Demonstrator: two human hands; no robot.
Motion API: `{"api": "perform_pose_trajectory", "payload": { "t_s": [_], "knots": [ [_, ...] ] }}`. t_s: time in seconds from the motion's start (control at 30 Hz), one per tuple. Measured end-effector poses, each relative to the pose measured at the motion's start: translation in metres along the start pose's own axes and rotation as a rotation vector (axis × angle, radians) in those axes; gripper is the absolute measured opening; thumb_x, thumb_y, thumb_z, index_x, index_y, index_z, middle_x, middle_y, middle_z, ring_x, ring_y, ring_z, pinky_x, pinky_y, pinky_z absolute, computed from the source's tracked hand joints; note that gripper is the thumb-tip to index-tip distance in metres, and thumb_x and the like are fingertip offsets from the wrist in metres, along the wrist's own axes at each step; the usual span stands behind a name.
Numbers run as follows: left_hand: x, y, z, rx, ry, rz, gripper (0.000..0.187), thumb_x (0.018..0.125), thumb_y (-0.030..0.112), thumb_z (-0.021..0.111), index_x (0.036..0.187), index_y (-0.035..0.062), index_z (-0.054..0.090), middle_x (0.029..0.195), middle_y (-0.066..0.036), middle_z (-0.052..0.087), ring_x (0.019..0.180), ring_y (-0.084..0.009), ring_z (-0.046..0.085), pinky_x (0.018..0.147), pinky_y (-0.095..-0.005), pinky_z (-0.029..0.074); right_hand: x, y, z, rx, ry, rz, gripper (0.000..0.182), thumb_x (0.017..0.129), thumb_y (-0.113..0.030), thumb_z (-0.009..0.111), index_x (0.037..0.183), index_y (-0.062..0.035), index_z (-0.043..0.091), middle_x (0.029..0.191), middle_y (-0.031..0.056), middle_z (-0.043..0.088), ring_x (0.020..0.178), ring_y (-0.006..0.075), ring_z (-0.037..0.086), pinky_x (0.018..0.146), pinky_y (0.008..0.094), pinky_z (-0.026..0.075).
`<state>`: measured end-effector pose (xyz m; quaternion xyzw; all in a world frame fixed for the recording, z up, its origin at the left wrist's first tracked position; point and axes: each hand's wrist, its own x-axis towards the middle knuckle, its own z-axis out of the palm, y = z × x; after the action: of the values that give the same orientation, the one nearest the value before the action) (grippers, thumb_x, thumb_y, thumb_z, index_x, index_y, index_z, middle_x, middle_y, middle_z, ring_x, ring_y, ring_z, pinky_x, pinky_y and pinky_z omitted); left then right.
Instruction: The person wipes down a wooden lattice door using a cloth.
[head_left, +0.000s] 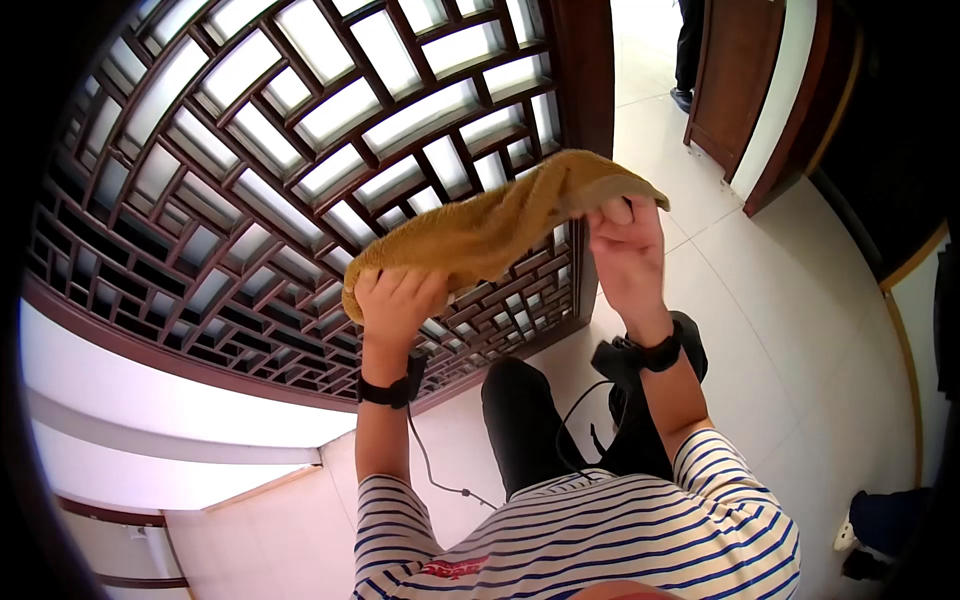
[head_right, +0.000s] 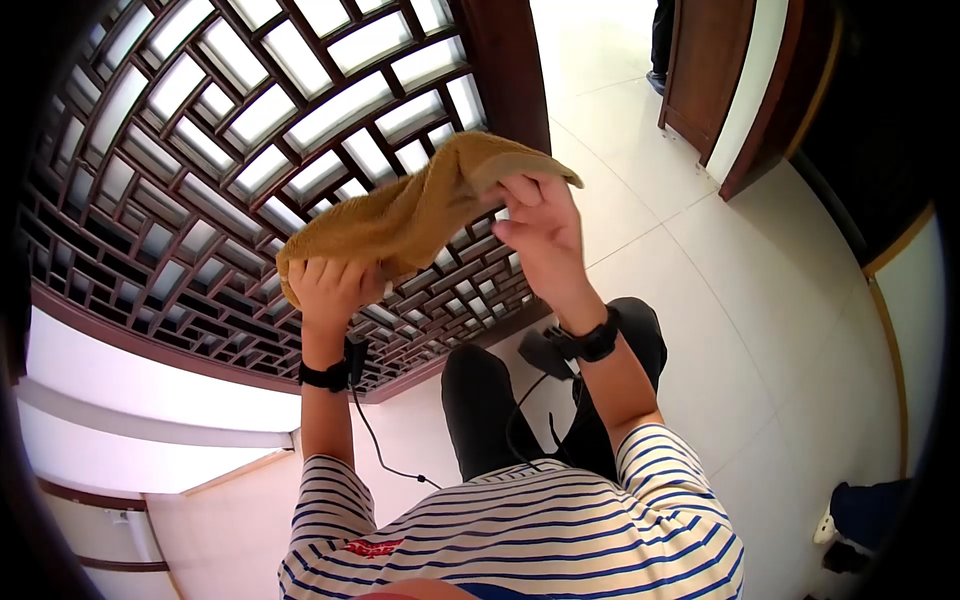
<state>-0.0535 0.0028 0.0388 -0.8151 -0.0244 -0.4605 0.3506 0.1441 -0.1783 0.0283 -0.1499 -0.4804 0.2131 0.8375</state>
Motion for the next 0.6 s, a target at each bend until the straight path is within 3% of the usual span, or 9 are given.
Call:
{"api": "perform_pose_trajectory", "payload": {
  "t_s": [0.03, 0.1, 0.13, 0.17, 0.23, 0.37, 0.5, 0.6],
  "knots": [
    [0.006, -0.002, -0.002, 0.001, -0.004, 0.001, 0.016, 0.071, 0.025, 0.07, 0.087, 0.0231, 0.066, 0.087, 0.007, 0.061, 0.087, -0.0132, 0.058, 0.079, -0.036, 0.043, 0.002, 0.006, 0.001, 0.004, 0.002, 0.002, 0.059, 0.081, 0.005, 0.057, 0.136, -0.0011, 0.04, 0.133, 0.0132, 0.052, 0.124, 0.0218, 0.048, 0.104, 0.0347, 0.035],
    [0.029, -0.005, -0.013, -0.012, -0.22, -0.075, 0.021, 0.075, 0.015, 0.066, 0.096, 0.018, 0.067, 0.091, 0.0, 0.061, 0.095, -0.0189, 0.059, 0.091, -0.0425, 0.044, 0.015, 0.017, 0.006, -0.733, -0.054, -0.169, 0.058, 0.082, 0.001, 0.063, 0.137, -0.0023, 0.042, 0.133, 0.0132, 0.053, 0.117, 0.0206, 0.053, 0.099, 0.0324, 0.039],
    [0.038, -0.002, -0.013, -0.075, -0.164, -0.174, 0.028, 0.076, 0.009, 0.064, 0.104, 0.01, 0.065, 0.098, -0.007, 0.062, 0.101, -0.0255, 0.059, 0.1, -0.0469, 0.041, 0.022, 0.016, 0.01, -0.943, -0.078, -0.168, 0.057, 0.086, -0.014, 0.066, 0.138, -0.0042, 0.044, 0.128, 0.0137, 0.056, 0.113, 0.0242, 0.056, 0.096, 0.0348, 0.042],
    [0.039, 0.002, -0.011, -0.073, -0.164, -0.181, 0.028, 0.076, 0.009, 0.064, 0.104, 0.01, 0.065, 0.098, -0.007, 0.062, 0.101, -0.0255, 0.059, 0.1, -0.0469, 0.041, 0.028, 0.016, 0.014, -0.943, -0.084, -0.166, 0.057, 0.086, -0.014, 0.066, 0.138, -0.0042, 0.044, 0.128, 0.0137, 0.056, 0.113, 0.0242, 0.056, 0.096, 0.0348, 0.042],
    [0.043, 0.004, -0.006, -0.101, -0.029, -0.266, 0.031, 0.073, 0.008, 0.068, 0.103, 0.005, 0.064, 0.103, -0.009, 0.062, 0.102, -0.0272, 0.059, 0.099, -0.0467, 0.043, 0.044, 0.022, 0.017, -1.43, -0.282, -0.265, 0.064, 0.085, -0.023, 0.07, 0.139, -0.0034, 0.041, 0.131, 0.0163, 0.053, 0.119, 0.0336, 0.051, 0.1, 0.043, 0.037],
    [0.055, 0.002, -0.006, -0.118, -0.052, -0.278, 0.034, 0.072, 0.008, 0.07, 0.105, 0.0025, 0.062, 0.104, -0.013, 0.061, 0.1, -0.0301, 0.06, 0.093, -0.0453, 0.046, 0.062, 0.044, 0.007, -1.633, -0.225, -0.48, 0.059, 0.08, -0.024, 0.073, 0.132, -0.0074, 0.052, 0.122, 0.016, 0.058, 0.108, 0.0334, 0.055, 0.094, 0.0443, 0.039],
    [0.063, 0.007, -0.002, -0.12, -0.016, -0.308, 0.033, 0.072, 0.006, 0.07, 0.104, 0.0015, 0.061, 0.102, -0.014, 0.06, 0.098, -0.0325, 0.06, 0.087, -0.0432, 0.049, 0.075, 0.044, 0.014, -1.666, -0.255, -0.404, 0.051, 0.074, -0.019, 0.072, 0.122, -0.0081, 0.059, 0.115, 0.0124, 0.062, 0.103, 0.0321, 0.056, 0.092, 0.0438, 0.04],
    [0.062, 0.006, 0.004, -0.087, 0.048, -0.314, 0.032, 0.072, 0.003, 0.068, 0.103, 0.0007, 0.061, 0.1, -0.014, 0.059, 0.095, -0.0335, 0.06, 0.082, -0.041, 0.051, 0.083, 0.047, 0.018, -1.614, -0.233, -0.562, 0.044, 0.071, -0.016, 0.07, 0.114, -0.0076, 0.063, 0.108, 0.0108, 0.066, 0.099, 0.0324, 0.058, 0.089, 0.0434, 0.041]
  ]
}}
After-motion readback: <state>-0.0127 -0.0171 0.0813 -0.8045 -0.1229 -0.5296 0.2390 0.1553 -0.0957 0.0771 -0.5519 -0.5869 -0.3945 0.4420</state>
